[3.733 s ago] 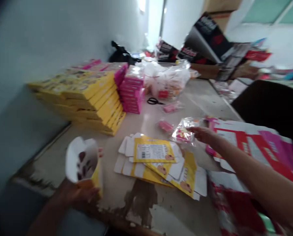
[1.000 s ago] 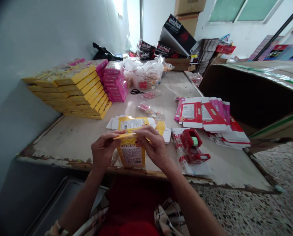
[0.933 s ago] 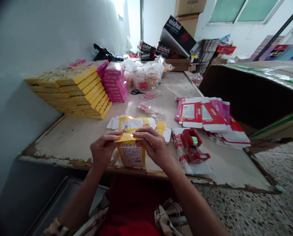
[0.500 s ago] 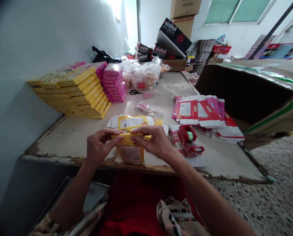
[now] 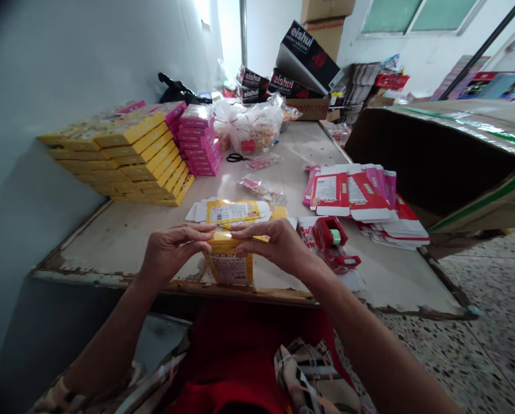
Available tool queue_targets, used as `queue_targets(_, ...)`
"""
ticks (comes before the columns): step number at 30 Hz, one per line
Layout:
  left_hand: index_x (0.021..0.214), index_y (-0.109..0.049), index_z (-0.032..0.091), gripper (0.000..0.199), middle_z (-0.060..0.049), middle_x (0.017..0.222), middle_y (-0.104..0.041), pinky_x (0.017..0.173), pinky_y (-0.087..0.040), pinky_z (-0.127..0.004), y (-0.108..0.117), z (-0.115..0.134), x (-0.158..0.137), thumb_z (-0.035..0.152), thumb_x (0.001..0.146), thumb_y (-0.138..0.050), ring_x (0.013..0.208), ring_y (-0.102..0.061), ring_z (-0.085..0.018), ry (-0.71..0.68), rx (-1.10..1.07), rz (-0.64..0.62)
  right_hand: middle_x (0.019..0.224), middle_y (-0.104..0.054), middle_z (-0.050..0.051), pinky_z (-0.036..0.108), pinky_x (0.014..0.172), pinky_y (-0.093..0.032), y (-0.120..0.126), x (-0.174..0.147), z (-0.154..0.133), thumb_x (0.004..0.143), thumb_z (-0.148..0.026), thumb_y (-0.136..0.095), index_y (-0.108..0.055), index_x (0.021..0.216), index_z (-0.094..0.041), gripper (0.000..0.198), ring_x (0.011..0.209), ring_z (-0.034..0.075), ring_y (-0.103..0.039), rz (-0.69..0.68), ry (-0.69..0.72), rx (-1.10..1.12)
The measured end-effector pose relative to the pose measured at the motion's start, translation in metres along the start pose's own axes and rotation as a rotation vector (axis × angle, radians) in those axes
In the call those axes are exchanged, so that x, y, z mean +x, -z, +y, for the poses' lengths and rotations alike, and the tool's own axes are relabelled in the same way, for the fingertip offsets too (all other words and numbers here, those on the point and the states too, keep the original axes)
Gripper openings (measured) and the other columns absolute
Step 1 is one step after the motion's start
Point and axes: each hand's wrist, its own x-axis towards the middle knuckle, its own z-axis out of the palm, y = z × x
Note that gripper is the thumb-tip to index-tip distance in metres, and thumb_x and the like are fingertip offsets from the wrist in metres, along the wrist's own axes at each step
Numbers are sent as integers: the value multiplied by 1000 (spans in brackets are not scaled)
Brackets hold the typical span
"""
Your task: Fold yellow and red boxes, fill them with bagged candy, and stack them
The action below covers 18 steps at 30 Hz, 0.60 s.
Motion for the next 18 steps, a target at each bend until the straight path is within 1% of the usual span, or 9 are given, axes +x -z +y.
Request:
queue_targets(3,97,-82,24,19,-9,123,-77,111,-52,-42,7,-6,-4,26,78,-87,117,-72,-27,-54,56,-100,132,-73,1,42,108,-55,1,-8,5,88,-25,-80,-79,115,-33,29,125,25,-68,-44,89,-66)
queue_targets(6,94,-73,21,25,-12,130,-73,107,-55,-46,-5,-18,-8,27,75,-89,125,-68,-30,-19,-103,-131,133,-72,1,44,111,-51,-12,-16,11,95,-23,-72,-78,115,-33,24,127,23,-66,58,227,-262)
queue_targets(9,93,-58,21,31,-10,119,-76,90,-62,-40,-32,-34,-11,28,80,-85,112,-73,-26,-14,-284,-10,131,-74,-1,45,110,-49,-33,-22,11,101,-21,-62,-76,110,-31,19,120,21,-70,229,266,-427)
queue_targets(11,97,-56,22,32,-5,107,-74,81,-62,-32,-48,-41,-10,27,81,-83,97,-74,-20,-61,-231,125,134,-72,0,47,112,-47,-37,-22,8,103,-22,-58,-75,112,-29,20,121,22,-69,257,214,-450)
queue_targets(13,99,-60,21,30,-1,100,-71,78,-59,-27,-57,-41,-6,26,81,-82,90,-71,-16,-122,-86,207,141,-68,2,45,111,-49,-22,-27,4,99,-27,-63,-69,126,-29,27,124,23,-68,209,116,-338)
queue_targets(15,100,-64,21,26,-1,99,-70,80,-57,-26,-59,-31,-5,26,82,-81,89,-69,-16,-165,18,219,138,-70,6,42,102,-56,11,-45,0,92,-34,-72,-58,142,-29,53,117,24,-71,241,-12,-164)
queue_targets(16,101,-65,21,23,-1,100,-70,81,-56,-27,-59,-23,-5,27,83,-79,90,-69,-16,-153,33,206,132,-73,7,40,94,-60,31,-58,-1,88,-39,-76,-53,147,-28,64,110,24,-74,313,-82,-99)
queue_targets(17,102,-67,22,22,-1,102,-71,80,-56,-26,-60,-15,-7,28,85,-78,90,-69,-16,-113,21,184,122,-77,9,40,89,-60,53,-74,0,88,-43,-75,-55,146,-25,64,103,25,-75,454,-155,-82)
queue_targets(18,104,-67,23,21,-1,102,-71,77,-55,-26,-63,-6,-10,30,87,-76,87,-68,-16,-49,-7,155,113,-79,9,39,87,-60,74,-91,3,89,-48,-71,-60,140,-22,57,99,24,-75,646,-220,-118)
